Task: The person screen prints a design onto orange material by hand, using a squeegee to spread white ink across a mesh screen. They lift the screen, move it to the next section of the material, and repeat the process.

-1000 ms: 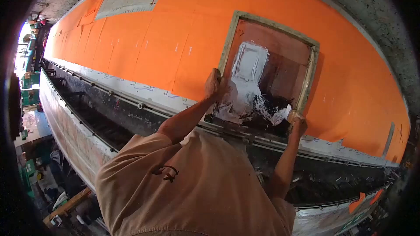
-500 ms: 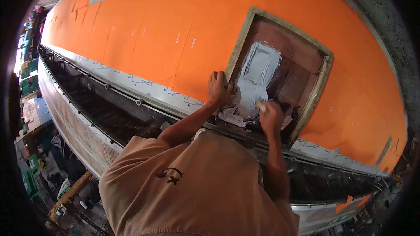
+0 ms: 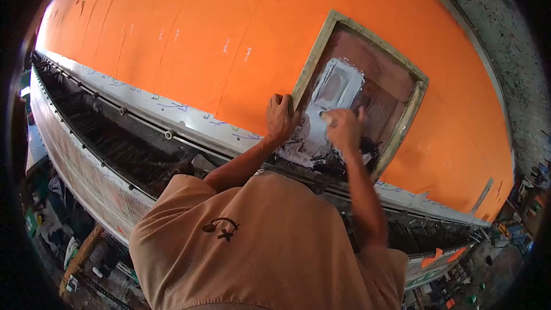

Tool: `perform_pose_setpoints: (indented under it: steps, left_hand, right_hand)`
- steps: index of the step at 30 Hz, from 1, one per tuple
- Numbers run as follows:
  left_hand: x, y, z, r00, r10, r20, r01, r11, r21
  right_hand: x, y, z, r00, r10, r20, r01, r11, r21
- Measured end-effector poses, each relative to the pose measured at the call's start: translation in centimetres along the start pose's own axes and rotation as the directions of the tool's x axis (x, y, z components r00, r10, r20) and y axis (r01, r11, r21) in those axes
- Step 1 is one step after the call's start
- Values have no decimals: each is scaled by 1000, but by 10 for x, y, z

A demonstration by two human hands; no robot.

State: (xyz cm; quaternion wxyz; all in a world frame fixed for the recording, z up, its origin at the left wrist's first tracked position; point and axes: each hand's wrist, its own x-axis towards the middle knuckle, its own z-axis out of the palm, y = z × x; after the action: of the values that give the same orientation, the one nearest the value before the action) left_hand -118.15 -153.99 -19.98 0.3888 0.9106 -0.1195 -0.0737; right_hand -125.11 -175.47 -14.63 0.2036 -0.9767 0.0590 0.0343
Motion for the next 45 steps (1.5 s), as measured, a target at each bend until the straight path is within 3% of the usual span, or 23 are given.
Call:
perform_pose_setpoints:
  steps: [3,5,8,10,12,14,15,16,17,18,21,22,25,26,29,31,34,36,40,41,42,44,45]
  left_hand:
    - [-1,-4,0,1000,18,-9,-19,1000,-15]
    - [-7,2,-1,1000,3,25,-2,999,-41]
    - [-2,16,-6,996,-84,32,88,989,-117]
    - [1,18,0,987,-159,15,160,978,-137]
    - [2,10,6,997,-75,-22,73,991,-111]
    - [5,-2,20,995,74,-71,-79,995,-69]
    - [2,13,19,994,95,-57,-99,992,-77]
    - [-2,38,13,999,-30,29,37,968,-248]
    - [-6,59,18,981,-140,138,184,901,-394]
    - [-10,64,52,996,-81,45,92,922,-376]
    - [-20,131,118,967,-207,151,237,947,-217]
    - [-27,127,160,997,-47,69,60,979,-196]
    - [-64,168,212,997,50,-59,-58,990,-132]
    - [-74,171,215,999,29,18,-25,984,-175]
    - [-91,162,219,1000,-6,7,7,988,-157]
    - [-97,159,216,996,58,-62,-64,992,-107]
    - [-89,155,215,987,113,-114,-101,989,109]
    - [-92,151,215,983,138,-124,-119,982,149]
    - [-97,149,214,989,119,-87,-111,989,97]
    - [-99,149,213,986,130,-106,-122,990,75]
    - [-101,149,211,991,116,-63,-111,991,73]
    - [-100,153,207,994,97,-54,-95,994,50]
    - [-100,155,204,995,90,-44,-89,995,35]
  right_hand:
    - [62,22,-29,992,87,87,-92,995,46]
    - [85,32,-15,962,34,-272,-21,999,50]
    - [20,2,37,919,43,-391,-73,995,-64]
    - [-36,-6,41,930,-65,-361,61,998,-24]
    - [-89,1,12,933,-6,-359,41,995,89]
    - [-126,27,-34,854,80,-514,-83,996,17]
    - [-149,58,-22,660,488,-571,-205,848,488]
    - [-174,100,-1,404,819,-407,-155,500,852]
    - [-202,151,-1,350,920,-177,-236,270,934]
    - [-233,204,-5,280,957,70,-297,17,955]
    - [-266,304,-19,344,937,-62,-271,162,949]
    - [-264,319,-53,337,936,-100,-323,215,922]
    - [-289,360,-79,313,940,-134,-388,255,886]
    - [-301,373,-85,314,938,-147,-411,274,869]
    - [-338,380,-55,319,948,-19,-297,119,947]
    - [-355,379,-35,293,955,-56,-366,166,916]
    - [-359,366,-28,320,947,23,-229,53,972]
    - [-353,359,-31,414,908,-62,-265,185,946]
    - [-337,335,-25,375,925,-70,-482,259,837]
    - [-334,323,-15,556,794,-247,-587,585,559]
    - [-328,311,-8,741,590,-322,-564,806,178]
    - [-266,263,-33,928,299,-220,-216,917,336]
    - [-216,248,-59,960,278,-28,-254,910,326]
